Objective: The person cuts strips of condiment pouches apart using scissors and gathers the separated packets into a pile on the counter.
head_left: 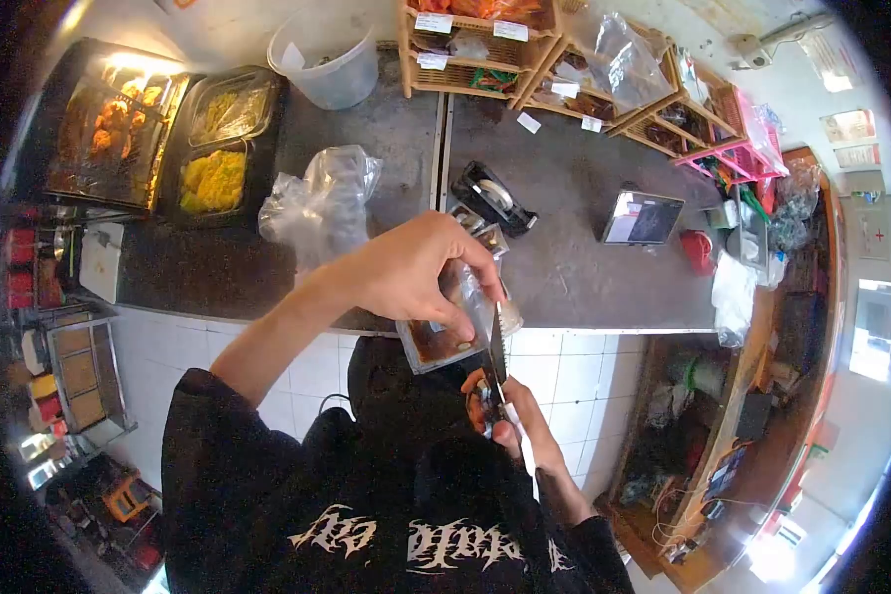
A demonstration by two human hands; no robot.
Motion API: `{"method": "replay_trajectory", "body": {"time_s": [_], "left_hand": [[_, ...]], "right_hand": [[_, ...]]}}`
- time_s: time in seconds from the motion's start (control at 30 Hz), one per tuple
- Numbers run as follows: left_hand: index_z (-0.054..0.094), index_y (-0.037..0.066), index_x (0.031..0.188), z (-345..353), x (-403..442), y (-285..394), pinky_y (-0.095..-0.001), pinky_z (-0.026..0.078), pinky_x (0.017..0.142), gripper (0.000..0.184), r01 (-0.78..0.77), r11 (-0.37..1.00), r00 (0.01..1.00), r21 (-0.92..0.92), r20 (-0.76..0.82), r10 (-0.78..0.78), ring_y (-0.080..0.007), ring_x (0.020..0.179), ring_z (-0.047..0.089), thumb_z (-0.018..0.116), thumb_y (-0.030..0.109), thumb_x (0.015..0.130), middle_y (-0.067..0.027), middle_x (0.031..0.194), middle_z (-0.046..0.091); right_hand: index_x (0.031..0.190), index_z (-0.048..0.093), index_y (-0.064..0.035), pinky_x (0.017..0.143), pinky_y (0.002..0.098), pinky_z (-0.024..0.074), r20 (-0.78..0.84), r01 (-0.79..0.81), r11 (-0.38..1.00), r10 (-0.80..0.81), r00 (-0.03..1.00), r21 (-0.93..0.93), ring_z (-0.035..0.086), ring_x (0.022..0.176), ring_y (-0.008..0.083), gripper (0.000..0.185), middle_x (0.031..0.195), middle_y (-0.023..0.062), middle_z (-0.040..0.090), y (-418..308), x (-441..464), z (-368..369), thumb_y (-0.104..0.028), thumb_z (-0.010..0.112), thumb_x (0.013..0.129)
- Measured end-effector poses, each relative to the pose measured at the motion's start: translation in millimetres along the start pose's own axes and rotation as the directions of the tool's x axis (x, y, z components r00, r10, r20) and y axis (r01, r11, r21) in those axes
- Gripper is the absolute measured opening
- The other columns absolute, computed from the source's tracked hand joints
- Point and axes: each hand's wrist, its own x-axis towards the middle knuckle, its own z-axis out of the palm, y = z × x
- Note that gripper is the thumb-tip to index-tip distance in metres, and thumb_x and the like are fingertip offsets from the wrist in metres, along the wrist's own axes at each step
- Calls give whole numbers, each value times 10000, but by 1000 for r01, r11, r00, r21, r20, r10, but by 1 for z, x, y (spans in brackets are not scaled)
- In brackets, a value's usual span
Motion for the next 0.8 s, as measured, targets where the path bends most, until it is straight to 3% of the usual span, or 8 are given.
{"method": "replay_trajectory", "body": {"time_s": [0.13, 0.23, 0.37, 0.47, 0.67, 0.8], "left_hand": [[751, 67, 995, -4, 5, 2, -306, 520, 840, 418, 11, 1000, 998, 25, 64, -13, -187, 922, 709, 902, 174, 620, -81, 987, 753], [743, 57, 979, -2, 11, 3, -302, 521, 840, 414, 1, 999, 993, -52, 120, 5, -175, 915, 708, 905, 166, 614, -73, 969, 753], [732, 51, 967, -4, 16, 0, -296, 522, 829, 431, -51, 989, 991, -135, 119, 67, -162, 891, 707, 919, 171, 598, -58, 954, 753], [730, 58, 956, -3, 15, -2, -291, 523, 820, 436, 45, 973, 992, -226, 127, -16, -154, 872, 707, 930, 178, 588, -45, 944, 752], [730, 63, 1004, -17, 8, 13, -278, 524, 806, 473, 149, 972, 978, -183, 169, -118, -146, 867, 700, 943, 203, 606, -33, 957, 751], [729, 57, 1042, -29, 4, -2, -286, 532, 817, 455, 134, 947, 977, -293, 198, -76, -137, 895, 694, 924, 185, 652, -39, 981, 748]], "right_hand": [[1111, 577, -29, 569, 264, 396, -1, 45, 998, -45, 999, -42, 511, 638, 87, 914, 723, -24, 520, 16, 1, -5, -844, 641, 701], [1049, 596, 33, 543, 245, 382, -61, 83, 997, -82, 995, 2, 522, 615, 87, 1071, 690, -3, 555, 7, 6, 4, -937, 598, 594], [1042, 599, 32, 546, 249, 393, -54, 95, 995, -93, 994, 25, 535, 620, 91, 1074, 685, -1, 555, 4, 13, 4, -941, 596, 587], [1042, 597, 36, 548, 250, 401, -34, 105, 993, -104, 994, 43, 544, 622, 97, 1079, 674, 2, 550, -2, 17, 4, -942, 593, 588], [1040, 605, 21, 526, 238, 391, -26, 125, 986, -122, 992, 109, 523, 589, 75, 1015, 651, -20, 527, -12, 23, 11, -903, 610, 620], [1092, 601, -14, 527, 230, 384, 45, 115, 988, -120, 992, 99, 507, 604, 49, 959, 679, -51, 509, 2, 22, 0, -861, 650, 644]]}}
